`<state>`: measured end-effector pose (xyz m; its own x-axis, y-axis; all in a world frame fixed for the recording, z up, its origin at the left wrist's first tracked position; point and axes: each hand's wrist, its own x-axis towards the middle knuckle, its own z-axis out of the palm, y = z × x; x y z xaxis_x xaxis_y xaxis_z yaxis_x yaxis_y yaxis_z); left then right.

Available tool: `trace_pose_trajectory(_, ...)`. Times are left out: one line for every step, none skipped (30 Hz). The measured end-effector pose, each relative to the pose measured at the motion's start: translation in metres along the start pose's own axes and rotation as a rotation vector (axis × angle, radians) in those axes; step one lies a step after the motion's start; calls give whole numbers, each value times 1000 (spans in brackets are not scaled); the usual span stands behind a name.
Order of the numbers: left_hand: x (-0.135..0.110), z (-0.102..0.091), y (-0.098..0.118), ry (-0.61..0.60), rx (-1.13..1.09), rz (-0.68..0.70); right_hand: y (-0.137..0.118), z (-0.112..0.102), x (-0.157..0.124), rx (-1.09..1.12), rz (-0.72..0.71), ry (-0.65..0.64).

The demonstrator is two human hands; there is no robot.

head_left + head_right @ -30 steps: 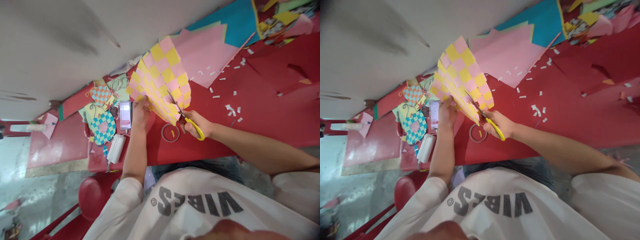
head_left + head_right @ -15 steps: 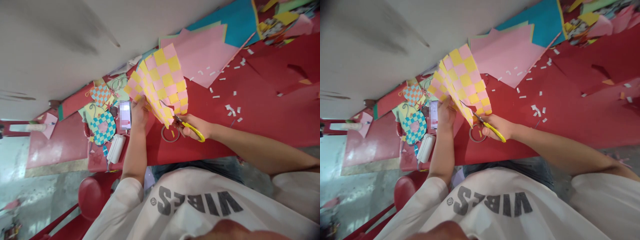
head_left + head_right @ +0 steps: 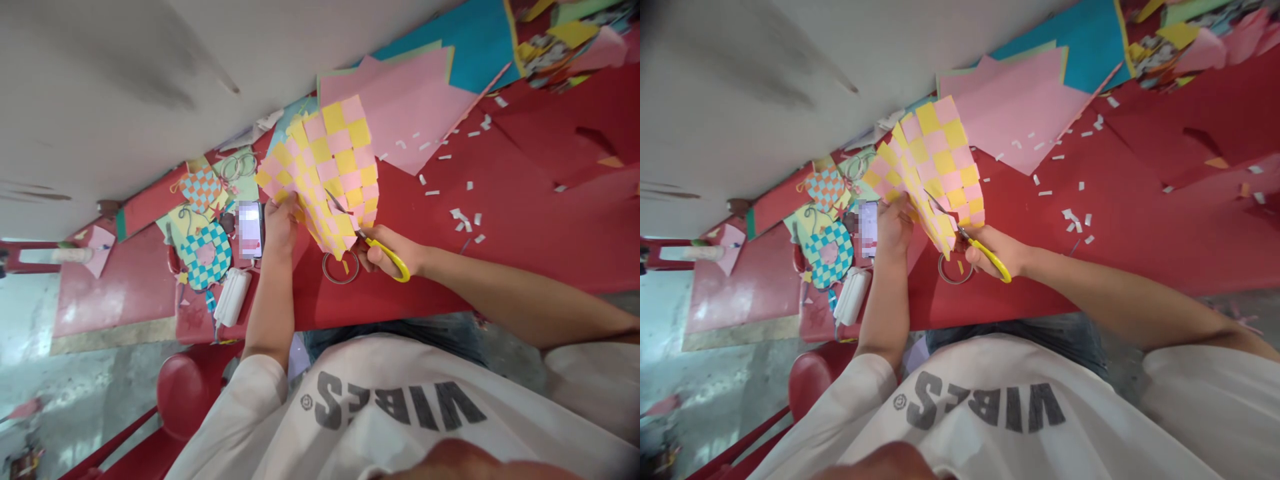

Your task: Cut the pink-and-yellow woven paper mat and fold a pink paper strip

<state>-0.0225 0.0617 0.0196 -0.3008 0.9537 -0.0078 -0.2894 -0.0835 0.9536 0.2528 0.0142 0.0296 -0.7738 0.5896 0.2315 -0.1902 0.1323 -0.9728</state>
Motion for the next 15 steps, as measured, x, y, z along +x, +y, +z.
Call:
trace_pose_trajectory(0,-1,0,8,-7,-1,0,0,-1,4,10,13)
trace_pose_trajectory(1,-1,-1,14,-14,-3,1,0,-2,0,19,25)
trace_pose_trajectory(1,-2,-1,15,-19,-10,1,0,-3,-12,26,39)
trace_pose_trajectory(2,-2,-1,11,-19,-22,2,0,-4,-22,26,56)
trace_pose_trajectory(2,-3,-2,5,-15,-36,2,0,-5,-27,22,69)
trace_pose_trajectory(2,-3,-2,-5,-10,-50,2,-1,-5,-27,14,80)
trace_pose_trajectory(3,-2,-3,-17,-7,-60,2,-1,-5,-17,-2,92)
trace_pose_trajectory(3,-2,-3,-31,-10,-64,2,-1,-4,3,-19,100)
trace_pose_trajectory(3,-2,-4,-47,-19,-60,2,-2,-3,28,-35,102)
trace_pose_trajectory(3,-1,-4,-63,-32,-54,3,-2,-3,51,-46,103)
trace_pose_trajectory(3,-1,-5,-78,-43,-50,3,-2,-2,69,-53,104)
trace_pose_trajectory(3,-2,-5,-90,-49,-53,4,-2,-2,85,-58,105)
trace_pose_trajectory(3,-2,-5,-94,-48,-62,5,-2,-2,95,-59,108)
trace_pose_trajectory(3,-3,-4,-92,-42,-77,6,-2,-2,103,-61,115)
trace_pose_trajectory(2,-3,-4,-89,-34,-97,7,-1,-3,110,-66,126)
